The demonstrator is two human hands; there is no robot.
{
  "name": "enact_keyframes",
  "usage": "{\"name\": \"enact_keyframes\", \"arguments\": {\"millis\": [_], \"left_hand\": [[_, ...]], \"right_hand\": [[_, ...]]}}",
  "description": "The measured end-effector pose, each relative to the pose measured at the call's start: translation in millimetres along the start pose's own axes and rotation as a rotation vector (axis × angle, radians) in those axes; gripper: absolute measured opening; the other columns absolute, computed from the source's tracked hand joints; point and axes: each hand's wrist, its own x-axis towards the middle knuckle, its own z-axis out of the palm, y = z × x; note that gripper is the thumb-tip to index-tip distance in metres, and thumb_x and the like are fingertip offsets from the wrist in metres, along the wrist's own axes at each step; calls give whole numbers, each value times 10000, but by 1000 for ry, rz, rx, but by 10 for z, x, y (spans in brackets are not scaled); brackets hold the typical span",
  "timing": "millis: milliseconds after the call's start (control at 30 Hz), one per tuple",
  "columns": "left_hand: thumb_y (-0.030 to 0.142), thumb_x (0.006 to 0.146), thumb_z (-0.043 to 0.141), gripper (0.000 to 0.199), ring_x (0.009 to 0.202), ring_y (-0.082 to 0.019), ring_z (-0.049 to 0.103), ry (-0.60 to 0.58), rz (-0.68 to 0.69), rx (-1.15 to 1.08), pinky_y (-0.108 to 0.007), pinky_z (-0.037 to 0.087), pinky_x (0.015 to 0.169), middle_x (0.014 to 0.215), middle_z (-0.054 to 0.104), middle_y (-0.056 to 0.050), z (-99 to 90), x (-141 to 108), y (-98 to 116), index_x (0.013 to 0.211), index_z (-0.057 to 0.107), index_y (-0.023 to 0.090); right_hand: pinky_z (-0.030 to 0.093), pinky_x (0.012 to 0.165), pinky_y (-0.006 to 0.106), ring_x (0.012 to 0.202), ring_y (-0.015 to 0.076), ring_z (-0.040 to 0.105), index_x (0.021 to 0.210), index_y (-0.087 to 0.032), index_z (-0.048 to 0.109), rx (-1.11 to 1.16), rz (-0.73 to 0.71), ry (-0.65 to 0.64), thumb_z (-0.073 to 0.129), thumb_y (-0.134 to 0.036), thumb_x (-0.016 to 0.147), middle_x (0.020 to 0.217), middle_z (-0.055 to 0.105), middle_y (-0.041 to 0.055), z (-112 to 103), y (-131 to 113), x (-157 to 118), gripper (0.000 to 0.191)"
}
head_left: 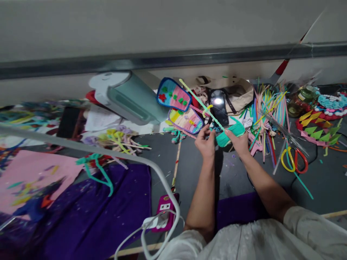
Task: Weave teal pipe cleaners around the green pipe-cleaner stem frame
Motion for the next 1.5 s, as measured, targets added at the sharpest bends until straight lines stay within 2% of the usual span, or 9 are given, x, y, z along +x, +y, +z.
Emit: {"name": "enact_keyframes", "arguments": {"millis": [233, 533, 633, 800, 933, 1067, 1167, 1300, 1500], "left_hand": [[347, 693, 816, 249, 791, -153, 600, 9, 108, 149, -272, 496, 708, 886, 646, -52, -44, 20, -15, 878, 798, 181], [274, 694, 806, 426, 712, -132, 623, 10, -15, -4, -256, 483, 708, 773, 686, -3, 3, -6, -8, 1099, 726, 168], [270, 631, 875, 500, 668, -114, 613, -24, -162, -192, -238, 473, 678, 725, 677, 15, -12, 25, -31, 1090, 705, 168], [234, 523, 961, 608, 653, -119, 631, -190, -591, -538, -257, 496, 667, 767, 706, 1, -79, 97, -46, 1068, 694, 191], [219, 551, 954, 556, 706, -114, 641, -334, -722, -691, -274, 522, 729, 798, 694, 12, -89, 102, 23, 1038, 689, 188], [227, 547, 950, 590, 695, -113, 639, -301, -645, -651, -274, 520, 723, 812, 688, 12, -27, 54, 89, 1060, 659, 194], [204, 500, 956, 669, 630, -92, 603, -163, -446, -503, -242, 496, 688, 709, 625, 59, 37, 8, 96, 1082, 626, 202], [305, 620, 884, 436, 661, -84, 577, -6, -158, -275, -211, 456, 661, 724, 596, 41, 59, -21, 77, 963, 642, 186], [334, 656, 825, 396, 748, -124, 595, -45, -43, -91, -249, 468, 718, 816, 611, 0, 46, -14, 32, 960, 620, 186]], "right_hand": [[626, 758, 344, 689, 187, 727, 793, -195, 754, -40, 1, 6, 800, -437, 719, 787, 793, 25, -14, 22, 0, 258], [618, 745, 344, 673, 184, 709, 765, -192, 742, -46, 18, 10, 801, -421, 711, 744, 772, 22, 2, -17, -13, 242], [621, 773, 356, 695, 183, 714, 796, -197, 740, 20, 33, 17, 817, -415, 693, 795, 781, 18, -3, 18, 20, 253], [622, 839, 378, 766, 186, 718, 855, -201, 724, 158, 99, 109, 851, -374, 619, 884, 790, 22, -3, 47, 83, 319], [621, 844, 374, 763, 179, 709, 856, -205, 714, 211, 126, 123, 862, -350, 584, 877, 785, 12, -20, 30, 116, 342], [621, 814, 366, 737, 176, 705, 829, -205, 720, 165, 108, 118, 863, -373, 602, 857, 784, 12, -26, 40, 99, 317], [619, 786, 362, 727, 185, 712, 819, -197, 736, 67, 78, 69, 840, -413, 651, 847, 788, 25, -19, 46, 55, 292], [615, 786, 355, 726, 199, 729, 788, -194, 751, -60, 21, 25, 803, -454, 700, 825, 794, 36, -21, -8, 3, 280], [616, 786, 342, 723, 203, 737, 799, -205, 758, -139, -12, 40, 775, -477, 731, 793, 796, 32, -15, -63, -36, 281]]}}
